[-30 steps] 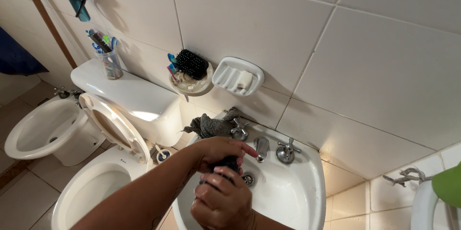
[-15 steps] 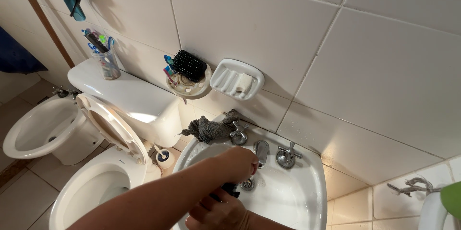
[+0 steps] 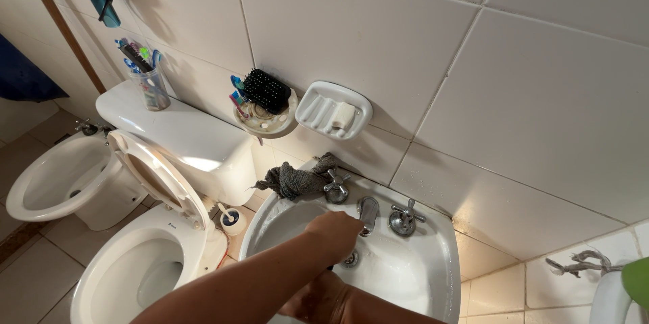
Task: Hand-washing a dark cloth in a bathroom sink, including scrubbing, rinsing, and wringing.
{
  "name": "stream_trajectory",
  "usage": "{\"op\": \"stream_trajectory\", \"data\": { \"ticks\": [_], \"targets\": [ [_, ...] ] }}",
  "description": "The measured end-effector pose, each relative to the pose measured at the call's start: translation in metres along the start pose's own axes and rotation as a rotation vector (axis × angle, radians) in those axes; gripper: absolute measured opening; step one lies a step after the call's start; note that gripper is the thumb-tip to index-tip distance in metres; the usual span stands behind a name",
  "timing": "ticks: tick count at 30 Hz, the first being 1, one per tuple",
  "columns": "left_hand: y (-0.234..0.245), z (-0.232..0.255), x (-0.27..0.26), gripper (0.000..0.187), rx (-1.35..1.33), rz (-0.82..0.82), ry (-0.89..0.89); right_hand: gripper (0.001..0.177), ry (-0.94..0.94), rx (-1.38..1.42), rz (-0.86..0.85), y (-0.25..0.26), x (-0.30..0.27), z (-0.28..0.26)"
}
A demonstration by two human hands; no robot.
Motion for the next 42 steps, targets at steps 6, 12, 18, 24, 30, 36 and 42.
{"op": "stream_trajectory", "data": {
  "ticks": [6,12,18,24,30,36,42],
  "targets": [
    [-0.021,-0.044,0.029,0.033,-0.179,0.161,-0.008,0.049,1.086,-1.194,0.754,0.024,-0.119,-0.032],
    [-0.035,-0.113,0.031,0.019,-1.699,0.363,0.093,0.005,0.947,0.051,1.079,0.071,-0.187,-0.071],
    [0.007,-0.068,-0.051,0.005,-2.091,0.603,-0.174,0.007,0.342,0.761,1.355,0.106,-0.168,-0.009],
    [-0.012,-0.023,-0.127,0.030,-1.306,0.377,-0.496,0.013,0.275,1.475,1.567,0.157,-0.187,-0.031],
    [-0.044,-0.036,-0.133,0.039,-0.992,0.283,-0.147,0.009,0.555,1.491,1.411,0.140,-0.223,-0.105],
    [-0.076,-0.047,-0.149,0.098,-1.363,0.330,0.180,0.009,0.676,1.928,1.130,0.108,-0.204,-0.112],
    [-0.124,-0.087,-0.160,0.050,-1.291,0.999,0.003,0.029,0.681,2.056,0.807,0.079,-0.181,-0.143]
  ]
}}
Point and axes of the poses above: each hand's wrist, its own x-axis towards the middle knuckle, its own y-axis out of the back of the hand, z = x × y, the point moved 1 cm from there along x, towards the middle knuckle, and after that the axes turned 7 degrees about y, right-handed, at the moved point
